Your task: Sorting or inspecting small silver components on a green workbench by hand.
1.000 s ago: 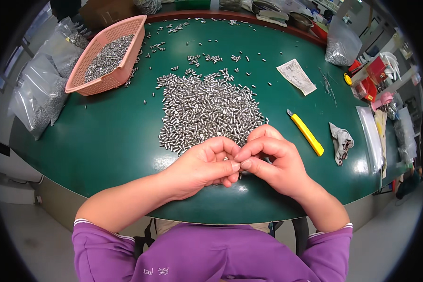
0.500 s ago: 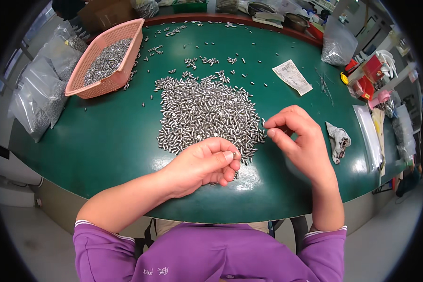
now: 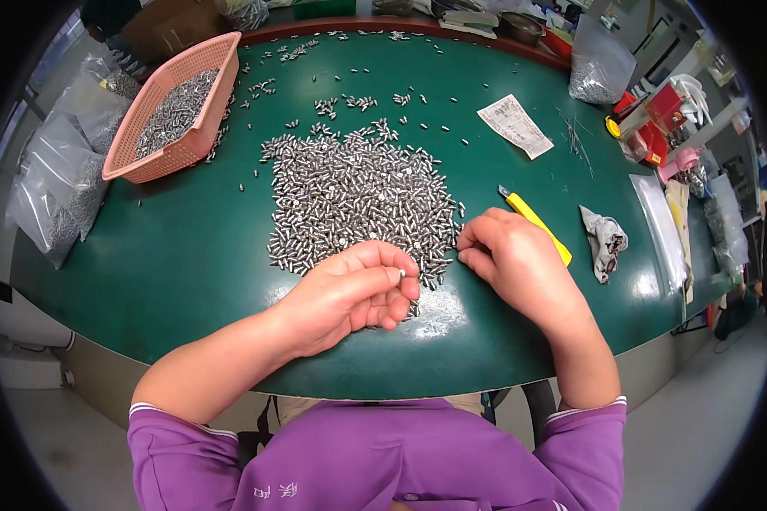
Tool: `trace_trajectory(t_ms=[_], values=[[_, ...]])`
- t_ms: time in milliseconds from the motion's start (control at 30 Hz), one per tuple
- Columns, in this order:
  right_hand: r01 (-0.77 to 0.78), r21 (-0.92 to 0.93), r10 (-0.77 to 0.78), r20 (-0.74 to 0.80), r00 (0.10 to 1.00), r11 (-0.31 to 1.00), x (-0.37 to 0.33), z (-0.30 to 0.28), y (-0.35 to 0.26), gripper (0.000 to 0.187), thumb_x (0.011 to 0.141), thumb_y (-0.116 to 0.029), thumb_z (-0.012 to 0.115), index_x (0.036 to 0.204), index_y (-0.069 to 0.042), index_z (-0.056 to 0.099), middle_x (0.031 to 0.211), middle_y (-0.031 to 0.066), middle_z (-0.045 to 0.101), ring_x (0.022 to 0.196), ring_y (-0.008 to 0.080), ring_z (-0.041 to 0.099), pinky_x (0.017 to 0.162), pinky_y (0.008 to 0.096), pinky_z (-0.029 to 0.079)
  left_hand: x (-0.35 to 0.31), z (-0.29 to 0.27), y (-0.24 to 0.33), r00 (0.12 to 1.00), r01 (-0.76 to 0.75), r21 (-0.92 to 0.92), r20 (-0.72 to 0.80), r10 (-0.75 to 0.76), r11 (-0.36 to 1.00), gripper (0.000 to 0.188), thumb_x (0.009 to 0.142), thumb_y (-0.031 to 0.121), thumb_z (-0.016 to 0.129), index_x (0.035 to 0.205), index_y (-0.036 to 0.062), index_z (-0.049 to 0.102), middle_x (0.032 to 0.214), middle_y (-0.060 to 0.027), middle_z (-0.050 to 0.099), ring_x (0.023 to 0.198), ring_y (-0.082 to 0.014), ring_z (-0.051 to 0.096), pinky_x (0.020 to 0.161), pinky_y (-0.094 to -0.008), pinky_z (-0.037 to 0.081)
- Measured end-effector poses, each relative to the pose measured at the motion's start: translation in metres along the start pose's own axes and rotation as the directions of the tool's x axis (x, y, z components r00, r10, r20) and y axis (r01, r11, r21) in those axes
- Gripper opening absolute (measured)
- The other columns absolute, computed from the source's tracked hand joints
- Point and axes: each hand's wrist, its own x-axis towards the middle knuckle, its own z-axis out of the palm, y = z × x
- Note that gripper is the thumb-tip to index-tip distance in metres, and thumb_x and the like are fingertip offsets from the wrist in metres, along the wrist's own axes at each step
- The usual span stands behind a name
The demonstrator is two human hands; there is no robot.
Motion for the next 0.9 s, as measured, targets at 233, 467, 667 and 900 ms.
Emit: trace_trajectory(t_ms=[233, 467, 667, 900], values=[[-0.013, 0.451, -0.003, 0.035, 0.999, 0.892, 0.002, -0.001, -0.015, 0.007, 0.084, -0.005, 0.065, 0.091, -0.004, 0.063, 0.084, 0.0041, 0.055, 0.073, 0.0131, 0.056, 0.064, 0.0266, 0.046, -0.002, 0.002, 0.000, 1.000, 0.012, 0.018, 0.012, -0.012, 1.000, 0.022, 0.095, 0.013, 0.055, 0.114, 0.0036, 0.051, 0.101, -0.0035, 0.058, 0.081, -0.0083, 0.057, 0.073, -0.0234, 0.049], [0.035, 0.686, -0.100, 0.056, 0.993, 0.727, 0.000, 0.013, -0.029, 0.007, 0.088, -0.006, 0.065, 0.094, -0.006, 0.065, 0.093, 0.0025, 0.054, 0.075, 0.0078, 0.057, 0.067, 0.0223, 0.047, -0.001, 0.004, -0.005, 1.000, 0.012, 0.060, -0.007, -0.012, 0.998, 0.019, 0.094, 0.014, 0.059, 0.109, 0.0062, 0.052, 0.097, -0.0028, 0.060, 0.079, -0.0079, 0.057, 0.071, -0.0231, 0.049], [0.046, 0.386, 0.030, -0.190, 0.981, 0.921, 0.006, -0.004, -0.013, 0.010, 0.080, -0.003, 0.067, 0.090, -0.004, 0.065, 0.085, 0.0059, 0.057, 0.073, 0.0159, 0.059, 0.066, 0.0276, 0.049, 0.000, 0.000, -0.004, 0.999, -0.024, 0.025, 0.037, 0.023, 0.999, 0.013, 0.097, 0.019, 0.053, 0.104, 0.0077, 0.053, 0.093, -0.0026, 0.061, 0.076, -0.0086, 0.058, 0.067, -0.0236, 0.049], [-0.106, 0.127, 0.114, -0.063, 0.991, 0.986, 0.006, -0.005, 0.014, 0.010, 0.076, -0.008, 0.068, 0.085, -0.006, 0.065, 0.081, 0.0090, 0.060, 0.075, 0.0258, 0.061, 0.069, 0.0361, 0.050, 0.000, -0.001, -0.005, 0.998, -0.023, -0.035, 0.060, 0.025, 0.999, 0.020, 0.099, 0.016, 0.039, 0.111, 0.0050, 0.052, 0.097, -0.0058, 0.059, 0.077, -0.0121, 0.059, 0.068, -0.0262, 0.049]])
